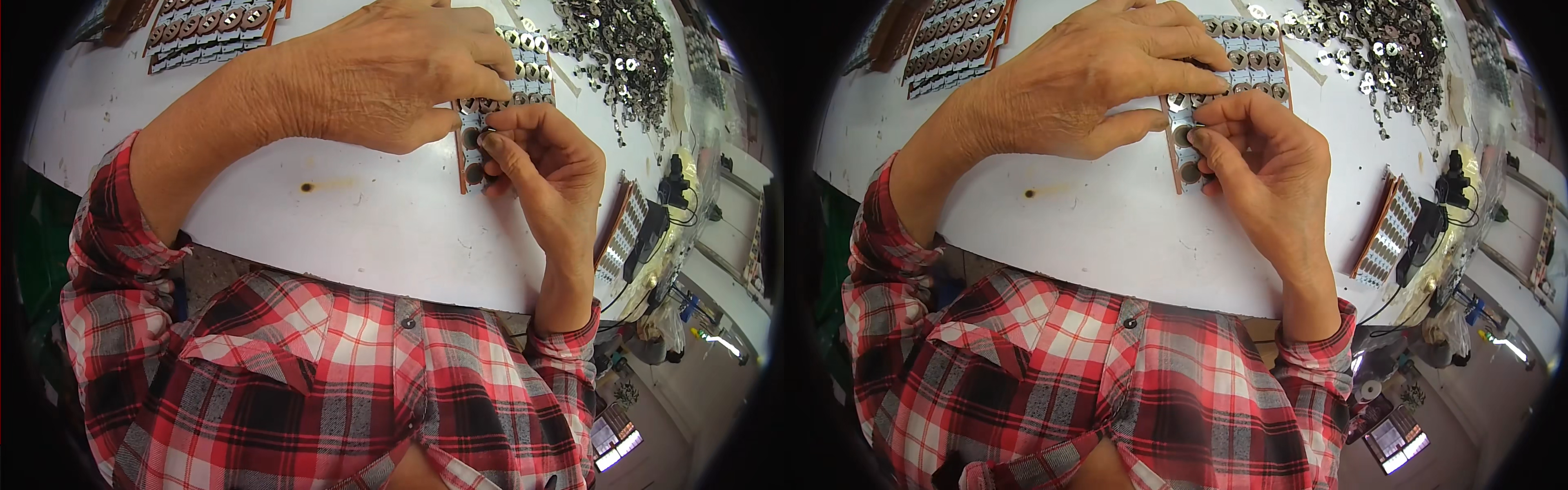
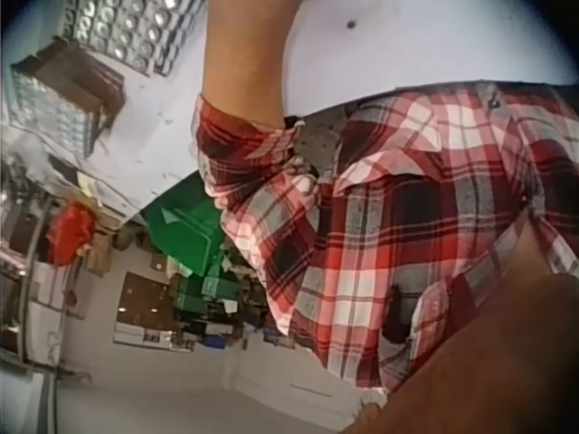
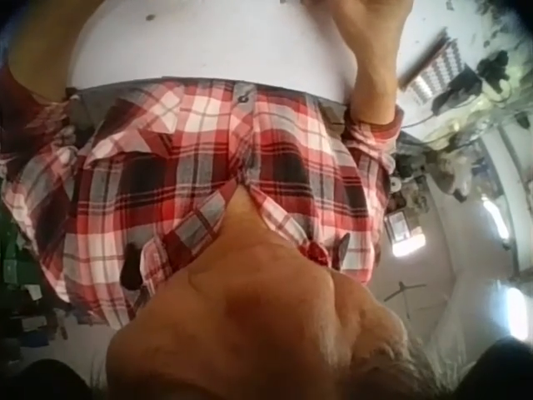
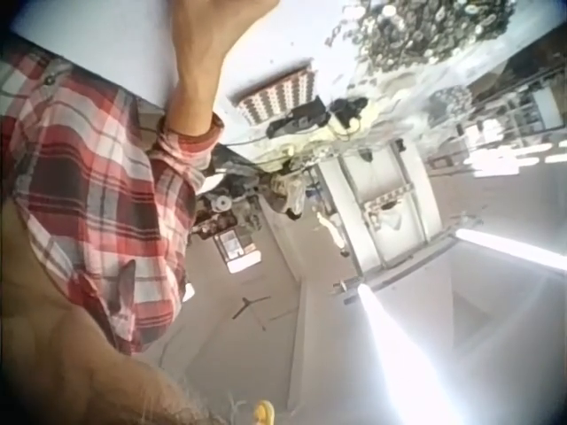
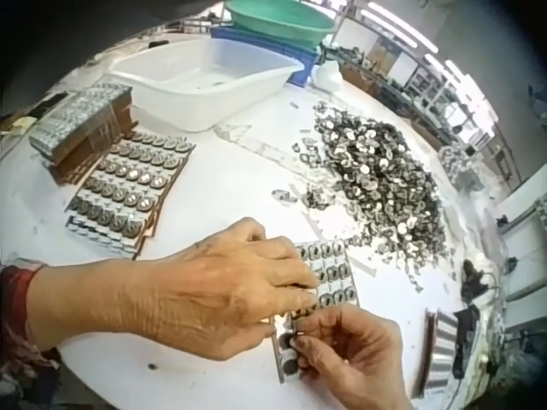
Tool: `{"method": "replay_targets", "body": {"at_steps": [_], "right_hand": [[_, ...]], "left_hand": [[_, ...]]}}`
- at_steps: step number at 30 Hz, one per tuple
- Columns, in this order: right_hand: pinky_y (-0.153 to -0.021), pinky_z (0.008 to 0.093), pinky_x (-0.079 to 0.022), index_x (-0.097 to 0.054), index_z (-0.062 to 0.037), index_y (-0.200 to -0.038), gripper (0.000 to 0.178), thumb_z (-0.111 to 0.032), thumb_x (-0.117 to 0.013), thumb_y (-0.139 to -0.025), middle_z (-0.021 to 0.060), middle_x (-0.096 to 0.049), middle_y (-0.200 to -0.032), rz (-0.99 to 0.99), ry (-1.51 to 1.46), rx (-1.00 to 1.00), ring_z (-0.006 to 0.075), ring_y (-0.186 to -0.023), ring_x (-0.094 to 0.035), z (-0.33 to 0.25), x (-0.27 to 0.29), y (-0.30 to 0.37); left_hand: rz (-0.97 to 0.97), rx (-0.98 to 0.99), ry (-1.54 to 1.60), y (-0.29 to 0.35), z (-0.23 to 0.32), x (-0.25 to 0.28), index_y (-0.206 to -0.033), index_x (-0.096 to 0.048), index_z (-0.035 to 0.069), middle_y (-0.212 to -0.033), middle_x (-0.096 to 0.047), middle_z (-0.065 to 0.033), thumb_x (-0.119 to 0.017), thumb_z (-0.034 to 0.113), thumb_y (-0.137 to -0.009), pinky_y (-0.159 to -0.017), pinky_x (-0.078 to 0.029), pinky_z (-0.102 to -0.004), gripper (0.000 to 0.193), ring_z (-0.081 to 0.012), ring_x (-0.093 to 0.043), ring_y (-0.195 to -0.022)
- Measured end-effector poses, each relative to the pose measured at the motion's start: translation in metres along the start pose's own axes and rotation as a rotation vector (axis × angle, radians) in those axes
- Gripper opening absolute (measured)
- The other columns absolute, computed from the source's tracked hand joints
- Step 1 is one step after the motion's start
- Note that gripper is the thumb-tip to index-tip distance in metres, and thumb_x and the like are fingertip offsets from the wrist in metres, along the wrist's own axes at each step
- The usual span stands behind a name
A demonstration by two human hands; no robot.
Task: Assembling small metal components onto a grid sheet by hand.
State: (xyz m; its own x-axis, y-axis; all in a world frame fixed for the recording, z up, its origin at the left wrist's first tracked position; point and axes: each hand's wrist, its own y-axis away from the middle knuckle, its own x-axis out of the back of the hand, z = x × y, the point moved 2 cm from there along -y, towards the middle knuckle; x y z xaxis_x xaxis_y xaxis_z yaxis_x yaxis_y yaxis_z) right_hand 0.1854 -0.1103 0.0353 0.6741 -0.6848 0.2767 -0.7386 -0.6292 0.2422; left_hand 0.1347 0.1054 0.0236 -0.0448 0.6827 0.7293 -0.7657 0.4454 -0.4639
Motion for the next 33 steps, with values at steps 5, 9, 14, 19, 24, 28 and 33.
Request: {"method": "replay_targets", "body": {"at_steps": [5, 9, 14, 19, 24, 28, 33], "right_hand": [[-0.055, 0.0199, -0.049, -0.070, 0.0031, -0.103, 0.007, 0.003, -0.070, -0.096, 0.0036, -0.074, -0.084, -0.002, -0.012, -0.038, 0.0054, -0.070, -0.065, -0.006, -0.003, 0.001], [-0.059, 0.0202, -0.051, -0.070, 0.0032, -0.103, 0.008, 0.005, -0.070, -0.095, 0.0035, -0.073, -0.082, 0.017, -0.026, -0.002, 0.0060, -0.071, -0.066, -0.003, -0.006, 0.003], [-0.066, 0.0213, -0.054, -0.070, 0.0045, -0.101, 0.008, 0.009, -0.071, -0.094, 0.0038, -0.072, -0.087, 0.063, -0.055, 0.059, 0.0067, -0.073, -0.066, 0.002, -0.012, 0.006], [-0.064, 0.0236, -0.055, -0.070, 0.0049, -0.104, 0.012, 0.002, -0.075, -0.094, 0.0062, -0.074, -0.088, 0.018, 0.025, 0.117, 0.0102, -0.073, -0.069, 0.010, -0.008, 0.007], [-0.066, 0.0248, -0.057, -0.070, 0.0056, -0.103, 0.010, 0.004, -0.075, -0.094, 0.0070, -0.074, -0.087, 0.020, 0.050, 0.110, 0.0113, -0.074, -0.069, 0.007, -0.011, 0.007], [-0.066, 0.0257, -0.057, -0.070, 0.0061, -0.102, 0.010, 0.005, -0.074, -0.094, 0.0074, -0.073, -0.086, 0.020, -0.076, 0.076, 0.0117, -0.072, -0.068, 0.006, -0.003, 0.004], [-0.066, 0.0267, -0.058, -0.070, 0.0068, -0.104, 0.011, 0.005, -0.074, -0.094, 0.0078, -0.073, -0.086, -0.020, -0.052, 0.098, 0.0120, -0.072, -0.068, 0.009, -0.002, 0.003]], "left_hand": [[0.002, 0.008, -0.018, 0.000, 0.000, 0.001, -0.119, -0.070, 0.000, -0.117, -0.069, -0.0125, -0.068, 0.012, -0.087, -0.088, -0.038, -0.0398, 0.034, -0.0252, -0.061, -0.108], [0.116, -0.221, -0.499, 0.005, 0.004, 0.002, -0.118, -0.071, 0.000, -0.116, -0.069, -0.0124, -0.069, 0.013, -0.088, -0.088, -0.039, -0.0392, 0.032, -0.0250, -0.061, -0.106], [0.022, 0.029, 0.006, 0.000, 0.001, 0.003, -0.118, -0.071, 0.000, -0.114, -0.069, -0.0121, -0.070, 0.016, -0.090, -0.087, -0.039, -0.0391, 0.032, -0.0241, -0.061, -0.105], [0.003, 0.046, 0.014, 0.000, 0.003, 0.003, -0.118, -0.071, 0.000, -0.114, -0.069, -0.0123, -0.071, 0.016, -0.091, -0.086, -0.038, -0.0390, 0.032, -0.0242, -0.061, -0.103], [0.029, 0.036, 0.027, 0.001, 0.000, 0.001, -0.120, -0.070, -0.002, -0.115, -0.069, -0.0127, -0.071, 0.016, -0.091, -0.086, -0.038, -0.0389, 0.034, -0.0241, -0.061, -0.103], [0.073, -0.101, -0.251, 0.003, 0.000, -0.001, -0.121, -0.070, -0.003, -0.116, -0.069, -0.0134, -0.071, 0.016, -0.091, -0.086, -0.038, -0.0390, 0.036, -0.0240, -0.061, -0.104], [0.012, 0.031, 0.010, 0.001, 0.002, 0.003, -0.122, -0.069, -0.003, -0.116, -0.069, -0.0140, -0.071, 0.016, -0.091, -0.086, -0.038, -0.0392, 0.036, -0.0243, -0.061, -0.105]]}}
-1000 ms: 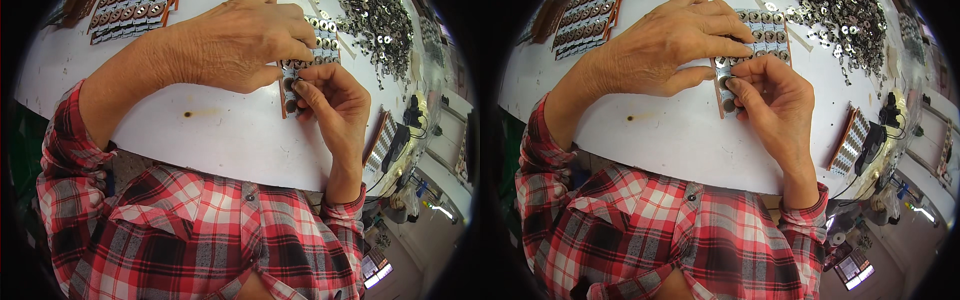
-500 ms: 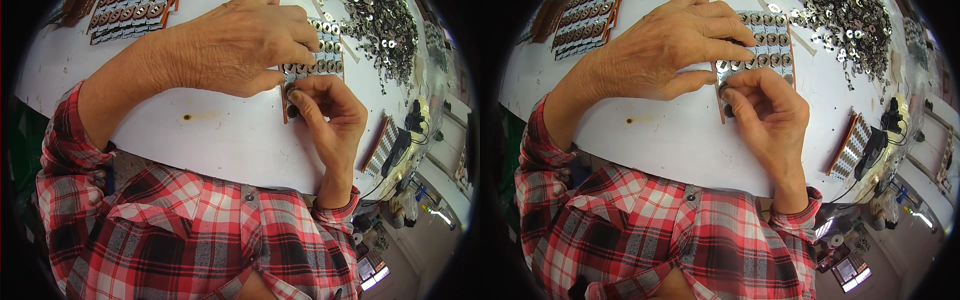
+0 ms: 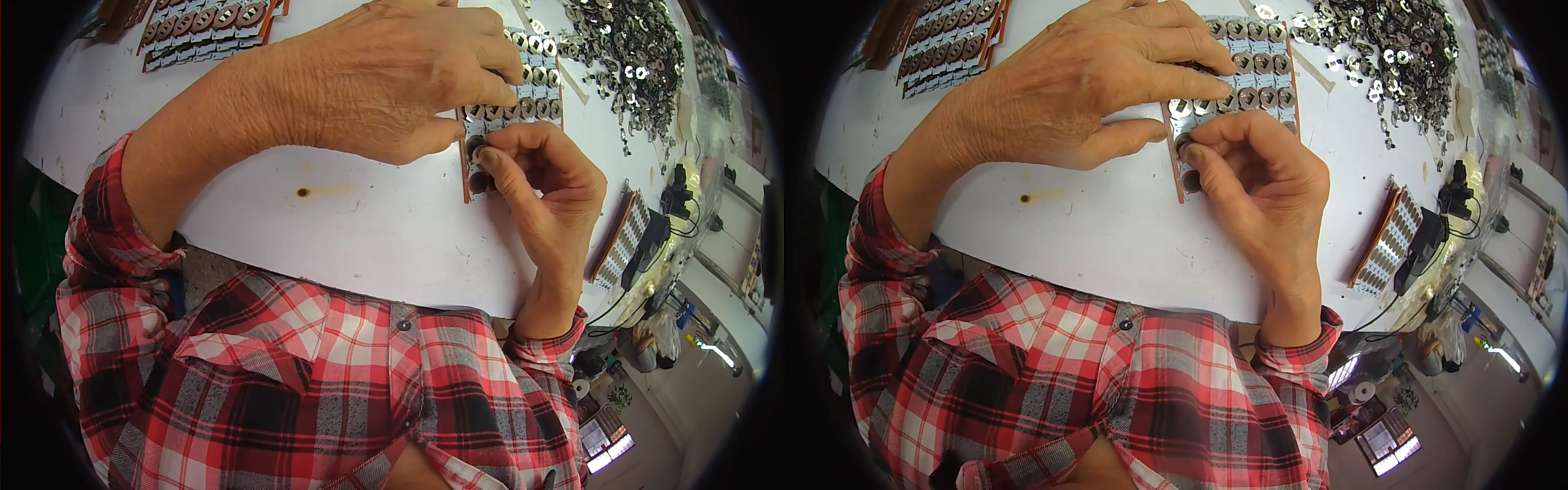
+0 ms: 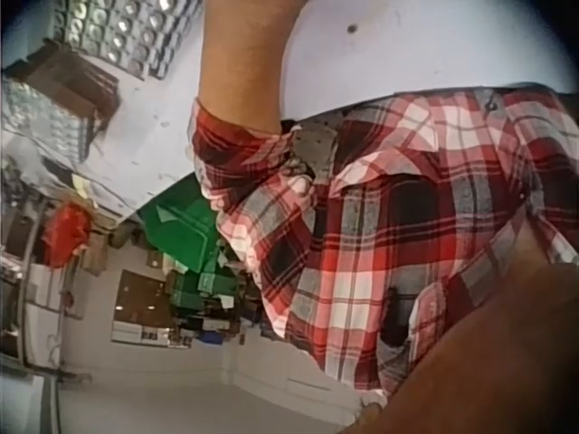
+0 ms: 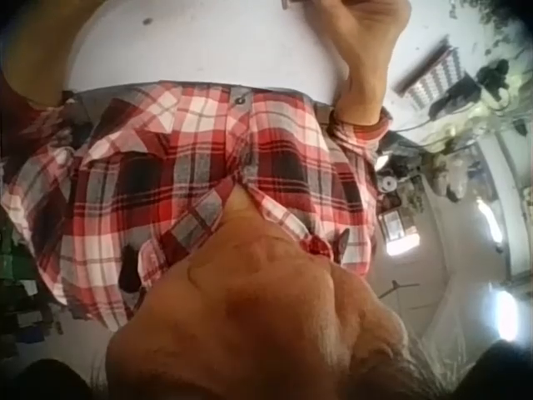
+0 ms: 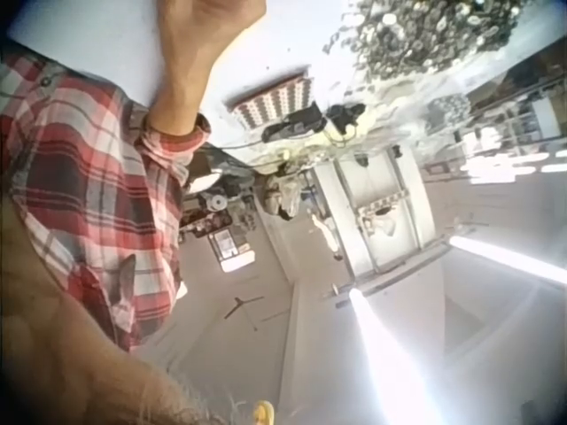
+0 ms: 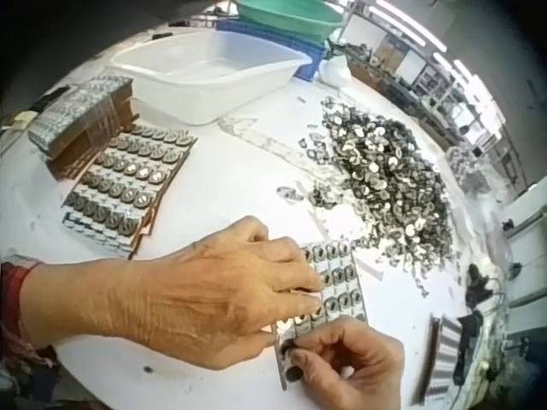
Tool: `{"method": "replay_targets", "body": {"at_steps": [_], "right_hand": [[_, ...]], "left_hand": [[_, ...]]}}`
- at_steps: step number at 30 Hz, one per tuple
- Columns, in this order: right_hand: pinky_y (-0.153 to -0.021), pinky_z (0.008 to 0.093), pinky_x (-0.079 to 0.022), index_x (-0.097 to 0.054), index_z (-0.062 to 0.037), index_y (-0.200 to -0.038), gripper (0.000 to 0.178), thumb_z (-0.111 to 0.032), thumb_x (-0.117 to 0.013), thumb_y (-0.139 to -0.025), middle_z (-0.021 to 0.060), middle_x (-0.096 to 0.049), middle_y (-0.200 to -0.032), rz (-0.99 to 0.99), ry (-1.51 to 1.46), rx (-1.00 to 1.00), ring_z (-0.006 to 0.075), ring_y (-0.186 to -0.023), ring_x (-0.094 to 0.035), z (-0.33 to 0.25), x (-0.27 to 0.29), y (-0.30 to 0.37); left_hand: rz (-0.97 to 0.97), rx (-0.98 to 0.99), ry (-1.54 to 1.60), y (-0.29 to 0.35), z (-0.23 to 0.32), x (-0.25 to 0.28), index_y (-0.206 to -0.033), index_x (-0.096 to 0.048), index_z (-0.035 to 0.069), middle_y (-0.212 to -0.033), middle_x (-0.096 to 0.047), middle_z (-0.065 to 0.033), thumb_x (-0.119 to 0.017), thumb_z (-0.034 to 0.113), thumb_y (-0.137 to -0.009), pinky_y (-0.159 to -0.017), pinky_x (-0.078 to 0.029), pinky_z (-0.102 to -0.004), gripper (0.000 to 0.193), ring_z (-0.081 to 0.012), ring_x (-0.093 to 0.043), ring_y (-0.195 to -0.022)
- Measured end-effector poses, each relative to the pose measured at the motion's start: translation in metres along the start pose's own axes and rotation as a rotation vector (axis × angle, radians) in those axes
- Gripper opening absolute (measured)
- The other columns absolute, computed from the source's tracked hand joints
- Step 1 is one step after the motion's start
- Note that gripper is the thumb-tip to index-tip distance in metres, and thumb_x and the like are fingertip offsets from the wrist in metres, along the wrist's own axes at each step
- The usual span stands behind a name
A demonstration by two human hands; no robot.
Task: Assembling small metal components onto a grid sheet by hand.
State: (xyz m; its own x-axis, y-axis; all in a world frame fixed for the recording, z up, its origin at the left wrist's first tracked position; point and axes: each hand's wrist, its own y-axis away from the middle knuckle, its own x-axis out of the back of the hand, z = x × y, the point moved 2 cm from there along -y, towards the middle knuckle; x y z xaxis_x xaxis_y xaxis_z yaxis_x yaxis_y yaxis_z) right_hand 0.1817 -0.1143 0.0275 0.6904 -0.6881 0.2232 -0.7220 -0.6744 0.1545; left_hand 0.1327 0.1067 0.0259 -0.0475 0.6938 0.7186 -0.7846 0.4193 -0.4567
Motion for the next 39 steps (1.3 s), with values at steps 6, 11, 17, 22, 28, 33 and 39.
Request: {"method": "replay_targets", "body": {"at_steps": [6, 11, 17, 22, 28, 33, 39], "right_hand": [[-0.066, 0.0258, -0.058, -0.070, 0.0069, -0.104, 0.010, 0.006, -0.074, -0.094, 0.0078, -0.074, -0.088, 0.055, 0.007, -0.001, 0.0118, -0.073, -0.069, -0.002, -0.008, 0.001], [-0.065, 0.0229, -0.056, -0.071, 0.0058, -0.102, 0.008, 0.007, -0.073, -0.094, 0.0058, -0.072, -0.087, 0.034, 0.196, 0.057, 0.0099, -0.073, -0.068, -0.002, -0.003, 0.002], [-0.062, 0.0210, -0.050, -0.072, 0.0054, -0.098, 0.007, 0.009, -0.072, -0.092, 0.0026, -0.067, -0.089, -0.011, 0.350, 0.132, 0.0068, -0.072, -0.065, -0.004, -0.002, 0.000], [-0.060, 0.0198, -0.046, -0.073, 0.0053, -0.097, 0.008, 0.010, -0.073, -0.090, 0.0023, -0.064, -0.089, -0.033, 0.334, 0.143, 0.0058, -0.072, -0.063, -0.006, 0.002, 0.000], [-0.060, 0.0188, -0.043, -0.076, 0.0034, -0.101, 0.009, 0.004, -0.071, -0.094, 0.0024, -0.069, -0.087, -0.100, 0.144, 0.115, 0.0040, -0.070, -0.059, -0.004, 0.011, -0.014], [-0.064, 0.0214, -0.047, -0.076, -0.0043, -0.119, 0.023, -0.003, -0.071, -0.097, 0.0030, -0.070, -0.106, 0.502, 0.658, 0.329, 0.0066, -0.082, -0.062, 0.009, 0.060, -0.034], [-0.072, 0.0236, -0.048, -0.077, -0.0038, -0.114, 0.018, -0.007, -0.074, -0.096, 0.0024, -0.066, -0.099, 0.433, 0.732, 0.239, 0.0090, -0.080, -0.059, 0.022, 0.071, -0.052]], "left_hand": [[0.004, -0.020, -0.020, 0.002, -0.002, -0.003, -0.124, -0.068, -0.001, -0.118, -0.068, -0.0123, -0.075, 0.020, -0.090, -0.088, -0.038, -0.0391, 0.040, -0.0234, -0.060, -0.106], [0.010, -0.024, -0.055, 0.001, -0.002, -0.004, -0.123, -0.067, 0.002, -0.118, -0.066, -0.0101, -0.077, 0.021, -0.090, -0.086, -0.039, -0.0385, 0.040, -0.0223, -0.058, -0.109], [0.010, 0.025, -0.049, 0.000, 0.002, -0.001, -0.120, -0.067, 0.003, -0.116, -0.065, -0.0086, -0.076, 0.021, -0.090, -0.085, -0.038, -0.0378, 0.036, -0.0215, -0.058, -0.107], [-0.002, 0.034, -0.119, -0.003, 0.006, -0.009, -0.122, -0.068, 0.004, -0.125, -0.066, -0.0088, -0.081, 0.016, -0.079, -0.095, -0.042, -0.0418, 0.047, -0.0246, -0.059, -0.117], [-0.028, 0.142, -0.180, 0.004, 0.011, -0.014, -0.119, -0.072, 0.005, -0.132, -0.068, -0.0066, -0.083, 0.006, -0.073, -0.103, -0.044, -0.0429, 0.048, -0.0256, -0.060, -0.125], [-0.009, 0.099, -0.190, 0.003, 0.012, -0.014, -0.119, -0.072, 0.004, -0.133, -0.068, -0.0078, -0.081, 0.005, -0.074, -0.104, -0.044, -0.0434, 0.046, -0.0270, -0.060, -0.125], [-0.020, 0.088, -0.222, 0.002, 0.012, -0.013, -0.121, -0.071, 0.002, -0.133, -0.068, -0.0094, -0.079, 0.005, -0.076, -0.104, -0.044, -0.0433, 0.046, -0.0278, -0.060, -0.126]]}}
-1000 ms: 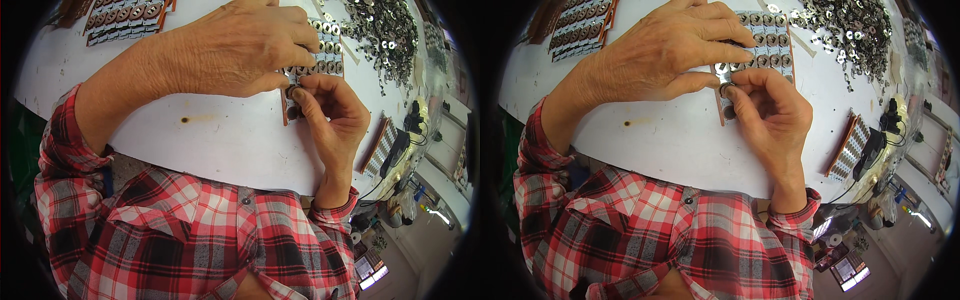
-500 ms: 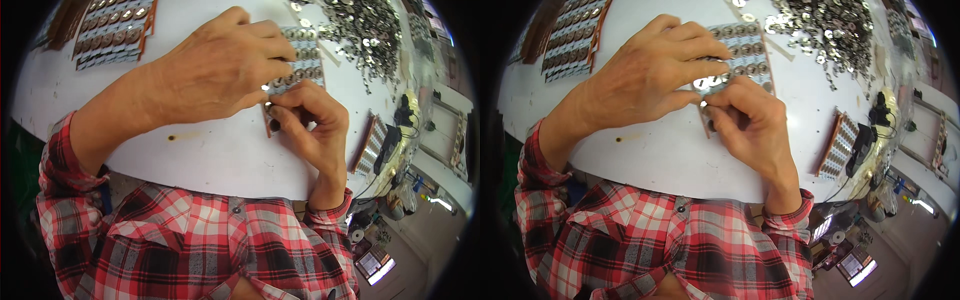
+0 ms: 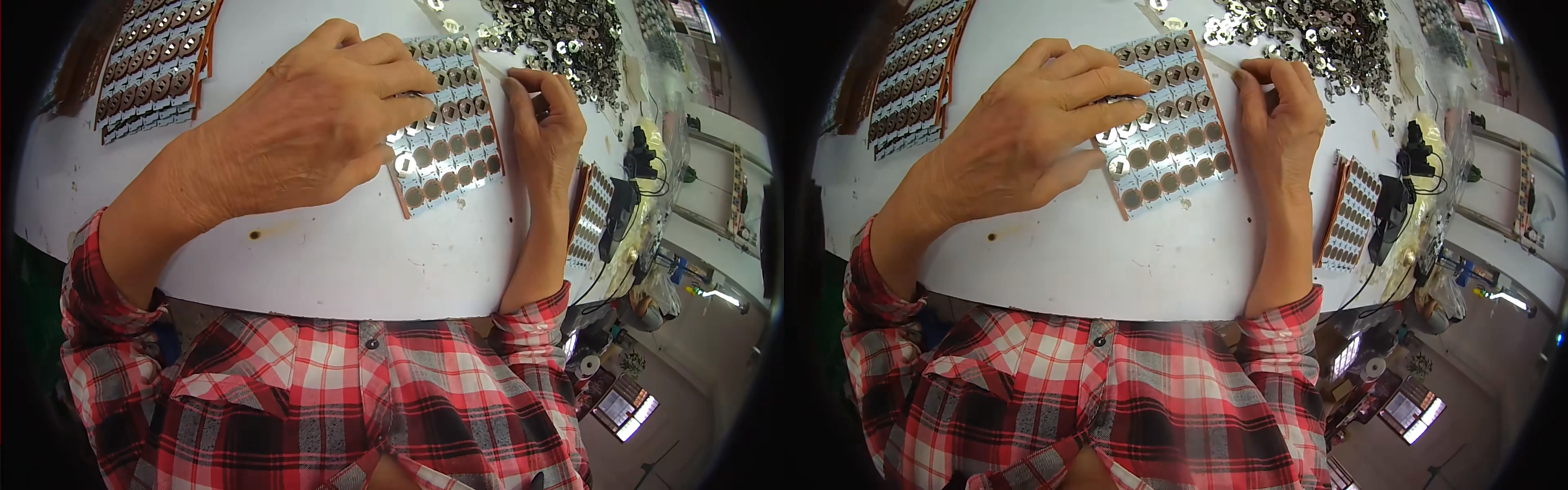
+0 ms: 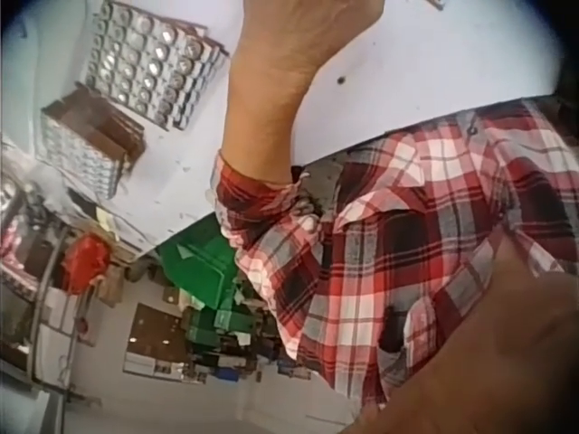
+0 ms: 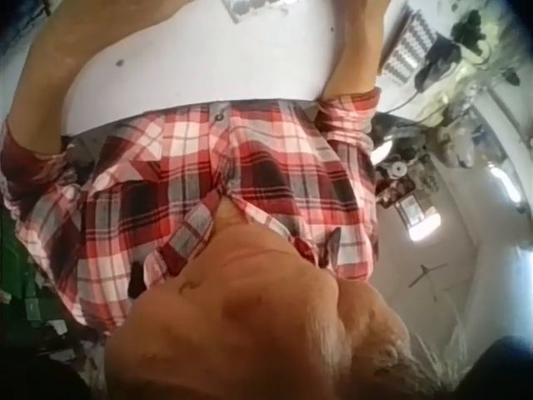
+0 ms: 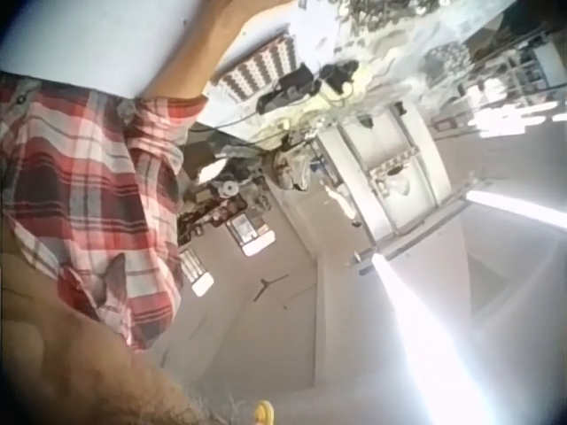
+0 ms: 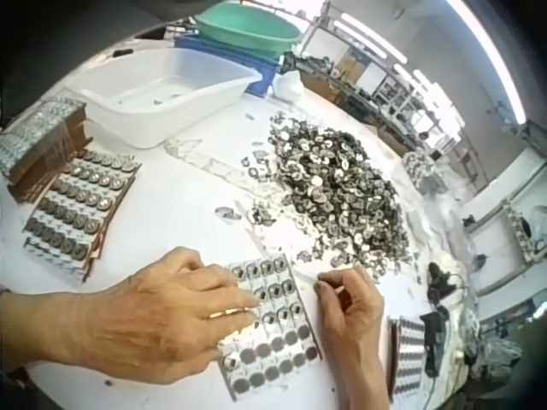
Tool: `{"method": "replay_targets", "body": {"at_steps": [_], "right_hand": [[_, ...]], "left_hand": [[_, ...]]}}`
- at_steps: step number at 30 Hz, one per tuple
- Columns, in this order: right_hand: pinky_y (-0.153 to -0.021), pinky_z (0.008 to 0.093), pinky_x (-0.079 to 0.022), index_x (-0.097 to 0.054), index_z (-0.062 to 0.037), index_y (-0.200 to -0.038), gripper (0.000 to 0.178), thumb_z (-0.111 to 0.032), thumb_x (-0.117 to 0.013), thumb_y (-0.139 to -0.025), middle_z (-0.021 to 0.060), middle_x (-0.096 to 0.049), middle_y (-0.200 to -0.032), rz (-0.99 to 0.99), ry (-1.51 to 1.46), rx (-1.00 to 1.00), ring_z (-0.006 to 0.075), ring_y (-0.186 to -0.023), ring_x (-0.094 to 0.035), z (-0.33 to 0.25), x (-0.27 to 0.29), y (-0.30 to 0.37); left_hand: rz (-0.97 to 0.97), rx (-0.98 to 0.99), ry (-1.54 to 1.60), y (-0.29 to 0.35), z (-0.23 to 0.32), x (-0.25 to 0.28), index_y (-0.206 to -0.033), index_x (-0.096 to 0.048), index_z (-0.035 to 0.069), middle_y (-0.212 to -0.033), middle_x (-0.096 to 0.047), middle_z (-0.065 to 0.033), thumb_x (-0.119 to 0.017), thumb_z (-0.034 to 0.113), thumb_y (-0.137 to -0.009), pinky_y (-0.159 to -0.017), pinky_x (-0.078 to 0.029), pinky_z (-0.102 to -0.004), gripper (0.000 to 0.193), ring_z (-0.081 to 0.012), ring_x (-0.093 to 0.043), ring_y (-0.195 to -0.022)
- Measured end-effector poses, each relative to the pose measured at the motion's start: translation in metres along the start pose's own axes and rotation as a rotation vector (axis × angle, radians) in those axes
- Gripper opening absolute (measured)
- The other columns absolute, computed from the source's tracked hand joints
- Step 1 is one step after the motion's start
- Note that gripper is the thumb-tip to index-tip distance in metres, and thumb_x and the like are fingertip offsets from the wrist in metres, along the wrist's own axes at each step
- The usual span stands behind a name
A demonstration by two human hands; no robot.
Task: Assembling small metal components onto a grid sheet by hand.
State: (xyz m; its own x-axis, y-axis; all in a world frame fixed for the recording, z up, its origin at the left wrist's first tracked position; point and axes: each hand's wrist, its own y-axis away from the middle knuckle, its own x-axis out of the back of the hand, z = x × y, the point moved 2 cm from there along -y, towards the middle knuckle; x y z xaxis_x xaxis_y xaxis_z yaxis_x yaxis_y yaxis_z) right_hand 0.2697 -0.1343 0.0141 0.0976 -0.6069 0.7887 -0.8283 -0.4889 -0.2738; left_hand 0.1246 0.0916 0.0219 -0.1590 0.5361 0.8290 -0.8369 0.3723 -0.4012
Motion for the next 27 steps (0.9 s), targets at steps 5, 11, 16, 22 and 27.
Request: {"method": "replay_targets", "body": {"at_steps": [5, 11, 16, 22, 27], "right_hand": [[-0.064, 0.0250, -0.048, -0.072, -0.0023, -0.103, 0.006, -0.005, -0.071, -0.098, 0.0025, -0.066, -0.085, 0.124, -0.005, 0.103, 0.0094, -0.067, -0.058, 0.011, 0.006, 0.005], [-0.064, 0.0215, -0.047, -0.075, -0.0036, -0.106, 0.012, -0.001, -0.072, -0.096, -0.0020, -0.067, -0.090, 0.014, -0.274, -0.147, 0.0073, -0.077, -0.060, 0.003, 0.020, 0.009], [-0.067, 0.0201, -0.047, -0.076, -0.0032, -0.110, 0.014, -0.005, -0.074, -0.096, 0.0009, -0.070, -0.104, -0.040, 0.036, 0.184, 0.0061, -0.087, -0.060, 0.010, 0.015, 0.003], [-0.048, 0.0223, -0.042, -0.072, 0.0033, -0.110, 0.013, -0.005, -0.068, -0.101, 0.0052, -0.070, -0.084, -0.120, -0.611, -0.211, 0.0072, -0.056, -0.055, -0.030, 0.021, 0.028], [-0.053, 0.0194, -0.046, -0.071, 0.0047, -0.114, 0.016, 0.003, -0.067, -0.098, 0.0035, -0.073, -0.087, -0.393, -0.675, -0.277, 0.0050, -0.062, -0.061, -0.056, 0.002, 0.048]], "left_hand": [[0.035, -0.050, -0.020, -0.006, 0.003, 0.003, -0.120, -0.071, 0.002, -0.132, -0.069, -0.0092, -0.080, 0.005, -0.076, -0.102, -0.045, -0.0427, 0.045, -0.0276, -0.061, -0.123], [0.025, -0.035, -0.008, -0.004, 0.003, 0.002, -0.119, -0.071, 0.002, -0.130, -0.069, -0.0088, -0.080, 0.004, -0.076, -0.102, -0.045, -0.0423, 0.044, -0.0268, -0.061, -0.122], [0.050, -0.047, -0.027, -0.004, 0.003, 0.001, -0.119, -0.072, 0.003, -0.130, -0.069, -0.0080, -0.081, 0.004, -0.075, -0.102, -0.045, -0.0427, 0.045, -0.0263, -0.061, -0.123], [0.433, -0.543, -0.303, -0.006, -0.030, -0.018, -0.117, -0.066, 0.000, -0.122, -0.065, -0.0123, -0.075, 0.018, -0.086, -0.087, -0.040, -0.0390, 0.037, -0.0227, -0.058, -0.107], [-0.047, -0.055, 0.138, -0.005, -0.006, 0.014, -0.115, -0.066, -0.001, -0.122, -0.065, -0.0140, -0.075, 0.018, -0.085, -0.089, -0.041, -0.0395, 0.037, -0.0240, -0.058, -0.109]]}}
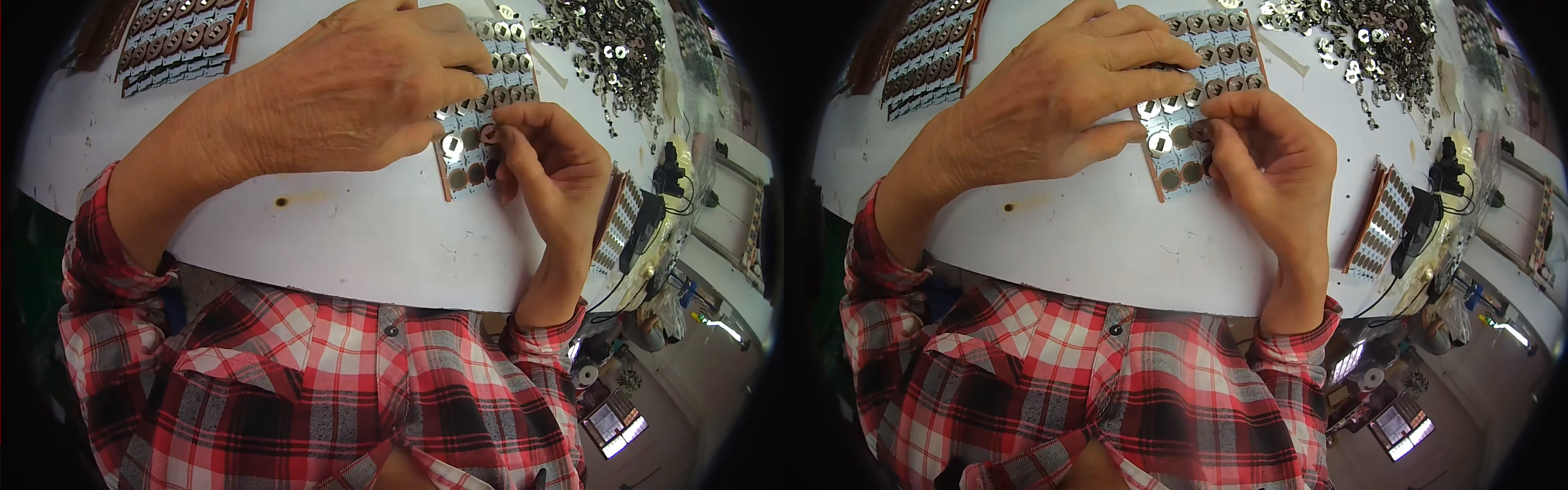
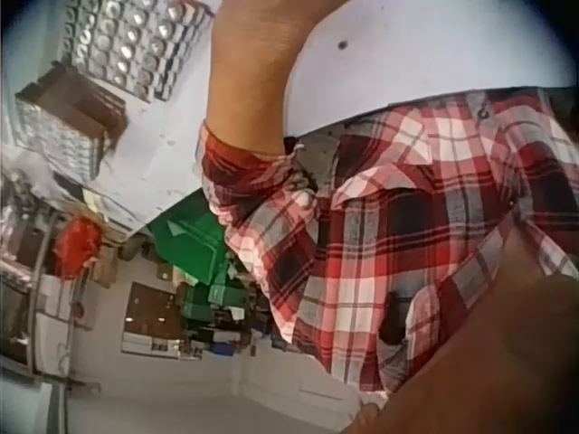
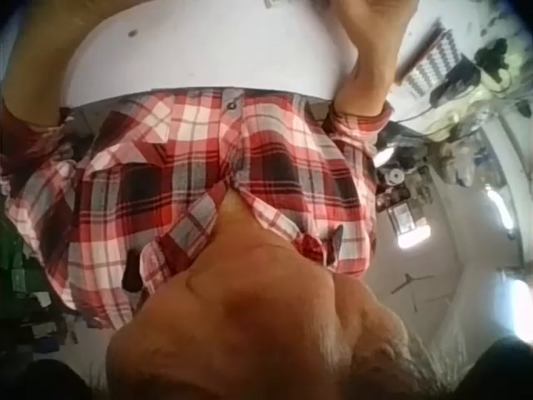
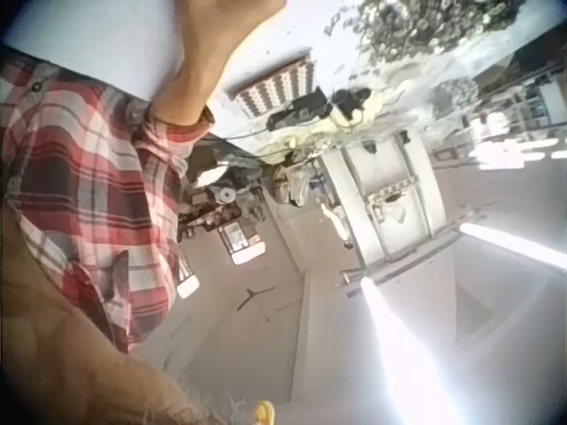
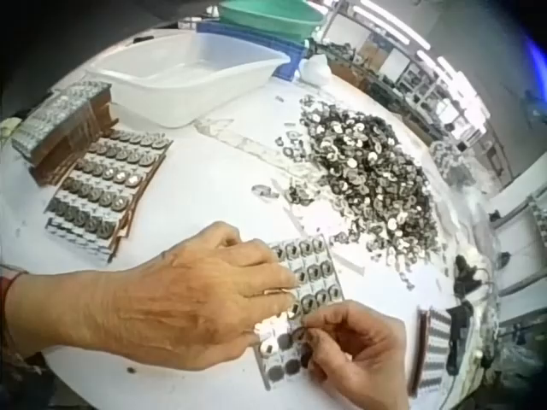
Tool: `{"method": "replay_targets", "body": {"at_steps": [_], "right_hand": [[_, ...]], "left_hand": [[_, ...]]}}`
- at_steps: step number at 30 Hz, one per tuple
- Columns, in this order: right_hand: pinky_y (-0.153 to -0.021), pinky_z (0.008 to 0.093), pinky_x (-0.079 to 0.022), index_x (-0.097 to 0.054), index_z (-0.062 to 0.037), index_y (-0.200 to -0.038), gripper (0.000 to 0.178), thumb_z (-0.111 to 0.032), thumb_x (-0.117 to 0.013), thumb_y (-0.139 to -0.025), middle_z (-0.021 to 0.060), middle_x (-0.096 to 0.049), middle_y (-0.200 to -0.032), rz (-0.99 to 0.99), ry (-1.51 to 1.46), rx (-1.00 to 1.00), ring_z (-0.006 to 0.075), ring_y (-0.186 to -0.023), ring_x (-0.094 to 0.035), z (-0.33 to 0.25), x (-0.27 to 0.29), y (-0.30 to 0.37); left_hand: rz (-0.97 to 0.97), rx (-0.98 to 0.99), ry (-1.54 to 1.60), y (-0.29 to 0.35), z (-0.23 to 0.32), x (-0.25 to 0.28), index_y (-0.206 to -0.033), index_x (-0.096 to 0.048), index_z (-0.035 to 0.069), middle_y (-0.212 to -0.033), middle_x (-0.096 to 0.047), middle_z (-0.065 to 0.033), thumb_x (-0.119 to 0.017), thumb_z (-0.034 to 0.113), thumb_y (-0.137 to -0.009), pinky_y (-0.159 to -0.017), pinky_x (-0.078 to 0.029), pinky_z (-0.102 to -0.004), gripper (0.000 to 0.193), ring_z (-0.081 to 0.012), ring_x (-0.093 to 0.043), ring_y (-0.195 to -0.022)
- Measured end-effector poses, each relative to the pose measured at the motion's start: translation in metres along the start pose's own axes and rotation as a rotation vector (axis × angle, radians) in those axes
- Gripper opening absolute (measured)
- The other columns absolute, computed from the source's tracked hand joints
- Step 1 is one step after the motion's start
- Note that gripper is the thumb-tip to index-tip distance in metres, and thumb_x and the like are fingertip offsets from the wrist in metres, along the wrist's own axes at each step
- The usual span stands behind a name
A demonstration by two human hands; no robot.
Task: Assembling small metal components onto a grid sheet by hand.
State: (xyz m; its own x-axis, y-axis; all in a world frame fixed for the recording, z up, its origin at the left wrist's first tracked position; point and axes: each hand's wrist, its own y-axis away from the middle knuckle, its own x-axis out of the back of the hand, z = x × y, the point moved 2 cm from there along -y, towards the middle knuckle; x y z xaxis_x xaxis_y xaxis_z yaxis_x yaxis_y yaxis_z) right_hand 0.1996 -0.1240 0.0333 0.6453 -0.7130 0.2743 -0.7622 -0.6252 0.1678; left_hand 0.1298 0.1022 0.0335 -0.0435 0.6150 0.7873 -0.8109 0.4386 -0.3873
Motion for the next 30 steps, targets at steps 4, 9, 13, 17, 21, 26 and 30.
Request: {"method": "replay_targets", "body": {"at_steps": [4, 9, 13, 17, 21, 26, 30], "right_hand": [[-0.054, 0.0189, -0.045, -0.074, 0.0044, -0.108, 0.012, 0.003, -0.071, -0.097, 0.0031, -0.073, -0.086, -0.048, 0.063, 0.044, 0.0044, -0.062, -0.060, 0.002, 0.004, 0.002], [-0.058, 0.0177, -0.045, -0.075, 0.0034, -0.108, 0.013, 0.007, -0.071, -0.096, 0.0019, -0.073, -0.089, -0.107, 0.143, 0.121, 0.0033, -0.067, -0.061, 0.002, 0.000, 0.001], [-0.060, 0.0171, -0.047, -0.075, 0.0029, -0.108, 0.014, 0.008, -0.070, -0.095, 0.0012, -0.073, -0.091, -0.108, 0.200, 0.118, 0.0034, -0.070, -0.064, -0.003, 0.001, 0.003], [-0.062, 0.0178, -0.048, -0.075, 0.0035, -0.106, 0.013, 0.009, -0.070, -0.095, 0.0012, -0.072, -0.089, -0.084, 0.245, 0.163, 0.0036, -0.072, -0.065, -0.007, -0.006, 0.003], [-0.062, 0.0190, -0.049, -0.074, 0.0041, -0.103, 0.010, 0.007, -0.072, -0.094, 0.0018, -0.071, -0.090, -0.023, 0.260, 0.103, 0.0046, -0.073, -0.065, -0.003, -0.006, 0.003], [-0.062, 0.0194, -0.049, -0.074, 0.0051, -0.100, 0.011, 0.010, -0.071, -0.090, 0.0033, -0.068, -0.092, -0.066, 0.382, 0.202, 0.0060, -0.073, -0.065, -0.006, -0.006, -0.001], [-0.061, 0.0194, -0.047, -0.073, 0.0059, -0.098, 0.013, 0.011, -0.068, -0.088, 0.0044, -0.065, -0.089, -0.172, 0.291, 0.222, 0.0067, -0.071, -0.064, -0.004, -0.001, -0.004]], "left_hand": [[0.005, -0.009, 0.000, 0.000, 0.001, -0.001, -0.115, -0.066, -0.002, -0.122, -0.065, -0.0144, -0.075, 0.019, -0.085, -0.089, -0.041, -0.0398, 0.037, -0.0243, -0.059, -0.110], [0.016, 0.005, 0.005, 0.001, 0.002, 0.000, -0.116, -0.067, -0.002, -0.123, -0.066, -0.0152, -0.077, 0.020, -0.085, -0.090, -0.042, -0.0400, 0.039, -0.0249, -0.059, -0.111], [0.018, 0.001, 0.021, -0.001, 0.001, 0.000, -0.117, -0.067, -0.001, -0.124, -0.066, -0.0151, -0.079, 0.021, -0.084, -0.091, -0.042, -0.0399, 0.041, -0.0249, -0.060, -0.113], [0.017, -0.008, 0.003, 0.000, 0.001, 0.000, -0.116, -0.066, -0.001, -0.125, -0.066, -0.0147, -0.080, 0.021, -0.085, -0.091, -0.042, -0.0395, 0.040, -0.0247, -0.060, -0.113], [0.032, -0.001, 0.006, -0.002, 0.001, 0.000, -0.116, -0.066, 0.000, -0.125, -0.066, -0.0144, -0.079, 0.021, -0.085, -0.091, -0.041, -0.0393, 0.039, -0.0246, -0.059, -0.112], [0.465, -0.568, -0.446, -0.007, -0.025, -0.021, -0.116, -0.067, 0.000, -0.125, -0.066, -0.0148, -0.079, 0.021, -0.085, -0.092, -0.041, -0.0392, 0.039, -0.0247, -0.059, -0.115], [0.073, 0.052, -0.128, -0.001, 0.011, -0.012, -0.119, -0.072, 0.004, -0.131, -0.069, -0.0065, -0.085, 0.007, -0.072, -0.103, -0.045, -0.0441, 0.049, -0.0263, -0.061, -0.124]]}}
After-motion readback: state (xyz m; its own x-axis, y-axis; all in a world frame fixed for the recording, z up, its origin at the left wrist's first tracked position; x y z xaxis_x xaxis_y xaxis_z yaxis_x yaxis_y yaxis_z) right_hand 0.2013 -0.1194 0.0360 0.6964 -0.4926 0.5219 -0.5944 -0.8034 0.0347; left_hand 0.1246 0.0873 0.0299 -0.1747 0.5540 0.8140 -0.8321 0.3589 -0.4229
